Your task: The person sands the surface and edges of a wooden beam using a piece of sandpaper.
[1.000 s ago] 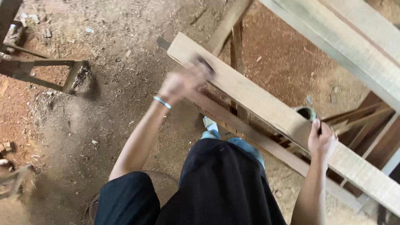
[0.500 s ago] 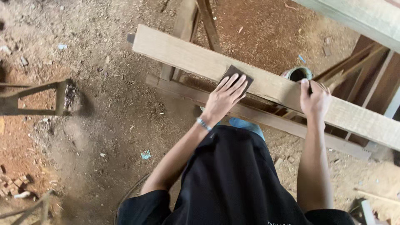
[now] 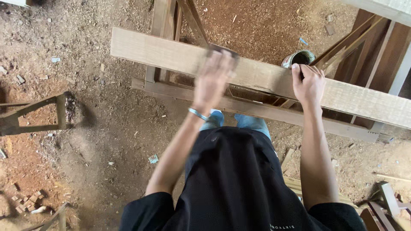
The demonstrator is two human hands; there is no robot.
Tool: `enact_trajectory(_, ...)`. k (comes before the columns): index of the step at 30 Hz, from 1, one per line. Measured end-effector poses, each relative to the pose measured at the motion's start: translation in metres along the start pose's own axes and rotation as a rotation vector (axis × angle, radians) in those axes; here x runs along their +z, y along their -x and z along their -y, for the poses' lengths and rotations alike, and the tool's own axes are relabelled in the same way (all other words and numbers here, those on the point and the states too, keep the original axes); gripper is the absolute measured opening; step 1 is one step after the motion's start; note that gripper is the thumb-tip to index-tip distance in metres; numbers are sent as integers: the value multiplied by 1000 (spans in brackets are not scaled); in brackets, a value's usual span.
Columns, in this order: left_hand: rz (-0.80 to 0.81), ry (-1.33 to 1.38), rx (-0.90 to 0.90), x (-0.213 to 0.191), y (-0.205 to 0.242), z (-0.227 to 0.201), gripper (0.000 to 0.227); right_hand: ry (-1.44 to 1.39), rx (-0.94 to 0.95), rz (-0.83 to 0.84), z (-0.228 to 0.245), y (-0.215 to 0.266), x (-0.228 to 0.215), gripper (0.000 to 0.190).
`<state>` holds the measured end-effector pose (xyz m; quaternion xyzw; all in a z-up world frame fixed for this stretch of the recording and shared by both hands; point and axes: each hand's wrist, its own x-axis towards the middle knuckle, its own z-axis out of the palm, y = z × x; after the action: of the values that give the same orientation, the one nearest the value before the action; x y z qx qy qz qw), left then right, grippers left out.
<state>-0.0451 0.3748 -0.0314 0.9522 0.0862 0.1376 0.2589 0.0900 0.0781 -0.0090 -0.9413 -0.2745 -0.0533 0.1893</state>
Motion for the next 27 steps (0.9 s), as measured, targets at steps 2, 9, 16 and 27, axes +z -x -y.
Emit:
enact_trajectory(2, 10, 142, 176, 13, 9, -37, 53, 4, -1, 3, -1, 1, 0, 37)
enact_trajectory(9, -38, -14, 276, -1, 47, -32, 46, -6, -51, 7, -5, 6, -3, 29)
enact_trajectory(16, -207, -24, -48, -8, 44, -23, 37, -97, -154, 89, -1, 2, -29, 32)
enact_trajectory(27, -440, 400, -542, -2, 92, -105, 32, 170, -348, 250, -44, 43, -66, 102)
